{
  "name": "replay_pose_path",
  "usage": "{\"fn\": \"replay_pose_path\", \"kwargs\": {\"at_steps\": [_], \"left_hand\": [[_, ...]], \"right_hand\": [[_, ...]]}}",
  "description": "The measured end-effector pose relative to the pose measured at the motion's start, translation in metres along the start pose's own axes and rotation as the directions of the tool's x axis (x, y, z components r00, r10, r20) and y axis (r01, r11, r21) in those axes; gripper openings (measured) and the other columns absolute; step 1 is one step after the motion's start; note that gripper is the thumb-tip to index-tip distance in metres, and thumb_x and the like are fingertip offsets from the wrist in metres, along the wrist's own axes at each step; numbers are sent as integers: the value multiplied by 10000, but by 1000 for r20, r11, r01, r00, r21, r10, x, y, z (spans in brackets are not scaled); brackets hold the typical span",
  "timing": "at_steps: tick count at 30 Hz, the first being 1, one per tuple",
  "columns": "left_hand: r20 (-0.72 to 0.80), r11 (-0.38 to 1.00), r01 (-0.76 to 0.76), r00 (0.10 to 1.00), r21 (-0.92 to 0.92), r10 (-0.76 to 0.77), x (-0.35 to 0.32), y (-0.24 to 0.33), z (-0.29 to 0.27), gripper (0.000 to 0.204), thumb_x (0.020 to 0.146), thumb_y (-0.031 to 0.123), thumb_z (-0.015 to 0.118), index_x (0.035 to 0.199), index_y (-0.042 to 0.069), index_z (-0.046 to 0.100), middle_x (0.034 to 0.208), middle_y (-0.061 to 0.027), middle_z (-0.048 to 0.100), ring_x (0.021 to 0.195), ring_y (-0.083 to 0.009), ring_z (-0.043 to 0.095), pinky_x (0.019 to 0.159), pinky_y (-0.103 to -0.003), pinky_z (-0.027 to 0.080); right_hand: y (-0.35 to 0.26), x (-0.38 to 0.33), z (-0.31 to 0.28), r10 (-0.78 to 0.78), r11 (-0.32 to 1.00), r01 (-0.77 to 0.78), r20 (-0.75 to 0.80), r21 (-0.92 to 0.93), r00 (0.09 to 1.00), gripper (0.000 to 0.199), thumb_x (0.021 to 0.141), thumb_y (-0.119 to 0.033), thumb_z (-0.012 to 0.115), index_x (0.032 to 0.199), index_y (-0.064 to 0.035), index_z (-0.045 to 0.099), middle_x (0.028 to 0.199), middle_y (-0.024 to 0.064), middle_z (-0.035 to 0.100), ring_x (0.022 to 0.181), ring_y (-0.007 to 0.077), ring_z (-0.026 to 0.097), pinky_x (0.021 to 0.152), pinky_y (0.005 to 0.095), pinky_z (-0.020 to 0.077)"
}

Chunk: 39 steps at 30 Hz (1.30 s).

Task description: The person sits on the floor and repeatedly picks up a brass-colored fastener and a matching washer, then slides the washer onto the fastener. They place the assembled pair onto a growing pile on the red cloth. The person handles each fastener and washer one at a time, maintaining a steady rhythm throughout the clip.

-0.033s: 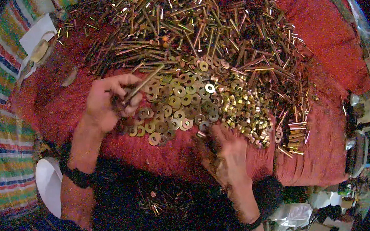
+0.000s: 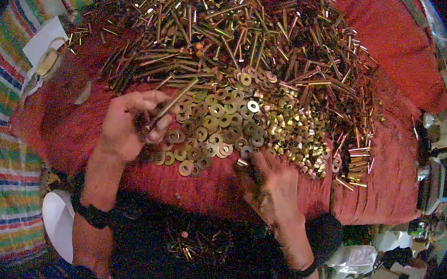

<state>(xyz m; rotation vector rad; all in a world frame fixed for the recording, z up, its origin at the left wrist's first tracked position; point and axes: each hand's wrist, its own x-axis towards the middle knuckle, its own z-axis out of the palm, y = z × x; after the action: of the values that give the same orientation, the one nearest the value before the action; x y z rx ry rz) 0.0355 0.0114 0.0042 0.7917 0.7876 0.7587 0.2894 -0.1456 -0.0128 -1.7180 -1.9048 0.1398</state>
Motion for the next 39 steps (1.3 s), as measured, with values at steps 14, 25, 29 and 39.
{"fn": "replay_pose_path", "kwargs": {"at_steps": [14,25,29,39], "left_hand": [[202,685,-287,958,670,203,-53,-36,56,143,919,136,736,912,-6,741,688,-65,669,630,-151,648,565,-319,479],[544,16,-629,684,777,486,-57,-72,65,147,828,102,800,950,44,743,772,-107,702,671,-280,698,545,-386,533],[558,67,-666,672,743,487,-53,-71,64,140,832,70,793,960,38,747,790,-110,713,658,-273,698,553,-362,534],[373,541,-570,818,618,437,-49,-52,54,96,808,51,819,886,17,774,718,-97,691,591,-202,661,540,-323,486]], "right_hand": [[-13,-7,-33,467,732,-519,229,442,854,229,893,27,677,1121,52,687,1019,92,740,937,134,689,805,282,555],[-20,-16,-28,73,940,-103,104,325,992,419,826,9,732,1235,-1,645,1013,112,719,859,158,711,747,293,573],[-27,-10,-44,121,933,-175,185,313,975,492,778,5,741,1260,13,644,1042,169,694,868,308,712,761,353,580],[4,-9,-48,-32,976,-1,148,218,989,356,852,-165,649,1106,76,714,880,160,635,748,299,621,677,381,476]]}}
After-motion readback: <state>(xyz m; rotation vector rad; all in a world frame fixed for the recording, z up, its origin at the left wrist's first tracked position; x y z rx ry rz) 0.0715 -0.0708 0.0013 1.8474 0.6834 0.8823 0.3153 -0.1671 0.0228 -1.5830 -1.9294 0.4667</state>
